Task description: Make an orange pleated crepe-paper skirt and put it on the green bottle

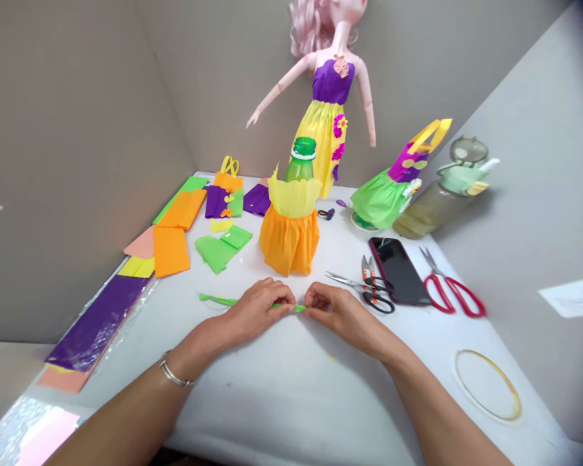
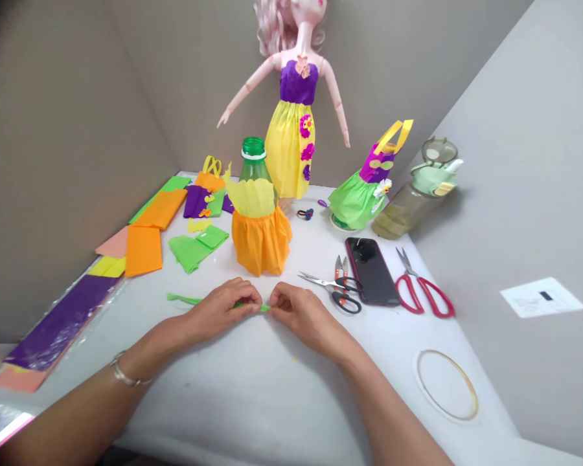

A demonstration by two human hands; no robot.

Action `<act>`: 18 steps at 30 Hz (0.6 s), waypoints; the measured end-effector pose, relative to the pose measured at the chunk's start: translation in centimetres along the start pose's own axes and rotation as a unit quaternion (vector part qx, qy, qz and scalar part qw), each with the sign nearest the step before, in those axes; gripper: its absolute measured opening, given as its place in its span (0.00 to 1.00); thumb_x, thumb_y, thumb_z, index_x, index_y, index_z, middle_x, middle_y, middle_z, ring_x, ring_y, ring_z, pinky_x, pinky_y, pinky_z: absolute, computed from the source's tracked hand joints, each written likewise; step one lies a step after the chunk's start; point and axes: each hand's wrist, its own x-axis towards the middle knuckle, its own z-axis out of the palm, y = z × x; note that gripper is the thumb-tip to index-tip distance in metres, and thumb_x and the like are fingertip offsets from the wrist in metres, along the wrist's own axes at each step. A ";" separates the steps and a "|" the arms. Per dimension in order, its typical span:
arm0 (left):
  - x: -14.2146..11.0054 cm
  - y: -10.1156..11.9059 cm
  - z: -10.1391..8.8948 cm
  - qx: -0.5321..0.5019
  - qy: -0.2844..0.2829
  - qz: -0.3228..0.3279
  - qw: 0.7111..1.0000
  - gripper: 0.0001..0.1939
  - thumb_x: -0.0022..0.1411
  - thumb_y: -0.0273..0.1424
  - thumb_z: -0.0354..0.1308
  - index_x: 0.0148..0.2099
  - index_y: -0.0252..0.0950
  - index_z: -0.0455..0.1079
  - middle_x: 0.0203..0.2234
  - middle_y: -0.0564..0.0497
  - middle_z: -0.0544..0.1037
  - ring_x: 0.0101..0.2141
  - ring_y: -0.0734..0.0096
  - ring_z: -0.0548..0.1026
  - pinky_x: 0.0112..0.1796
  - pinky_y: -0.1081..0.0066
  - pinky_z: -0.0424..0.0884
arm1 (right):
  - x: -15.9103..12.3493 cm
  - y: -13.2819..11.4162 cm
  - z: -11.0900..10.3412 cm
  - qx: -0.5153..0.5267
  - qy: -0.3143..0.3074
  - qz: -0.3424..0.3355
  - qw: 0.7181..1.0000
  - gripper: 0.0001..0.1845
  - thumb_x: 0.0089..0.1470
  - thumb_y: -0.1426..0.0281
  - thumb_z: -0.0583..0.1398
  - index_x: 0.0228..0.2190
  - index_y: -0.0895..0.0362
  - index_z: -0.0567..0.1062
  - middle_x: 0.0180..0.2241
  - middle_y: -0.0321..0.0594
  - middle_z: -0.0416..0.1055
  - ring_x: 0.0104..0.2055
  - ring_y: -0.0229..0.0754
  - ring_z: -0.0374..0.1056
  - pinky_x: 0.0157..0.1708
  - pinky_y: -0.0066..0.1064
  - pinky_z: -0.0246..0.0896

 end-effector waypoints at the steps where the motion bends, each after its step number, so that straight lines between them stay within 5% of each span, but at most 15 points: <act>1: 0.0 0.0 0.1 -0.002 -0.001 0.000 1.000 0.07 0.69 0.31 0.54 0.38 0.38 0.72 0.33 0.52 0.75 0.39 0.64 0.70 0.42 0.67 0.65 | 0.0 -0.2 0.0 0.008 -0.007 0.000 1.000 0.08 0.61 0.63 0.59 0.34 0.55 0.71 0.30 0.33 0.73 0.32 0.38 0.66 0.32 0.27 0.58; 9: 0.2 0.1 -0.1 -0.027 -0.033 0.002 0.999 0.10 0.69 0.34 0.53 0.37 0.38 0.73 0.33 0.53 0.77 0.38 0.65 0.71 0.45 0.67 0.62 | -0.1 -0.4 0.0 -0.033 -0.017 0.013 0.999 0.10 0.61 0.67 0.57 0.30 0.55 0.75 0.30 0.33 0.72 0.33 0.38 0.63 0.33 0.28 0.53; 18: -2.5 -1.5 -6.8 -0.075 -0.138 -0.053 0.986 0.21 0.74 0.41 0.41 0.40 0.37 0.72 0.34 0.52 0.78 0.37 0.68 0.73 0.41 0.73 0.67 | -0.4 0.5 -1.9 -0.041 -0.013 0.035 0.998 0.10 0.60 0.66 0.57 0.31 0.55 0.76 0.30 0.34 0.71 0.32 0.38 0.61 0.31 0.29 0.52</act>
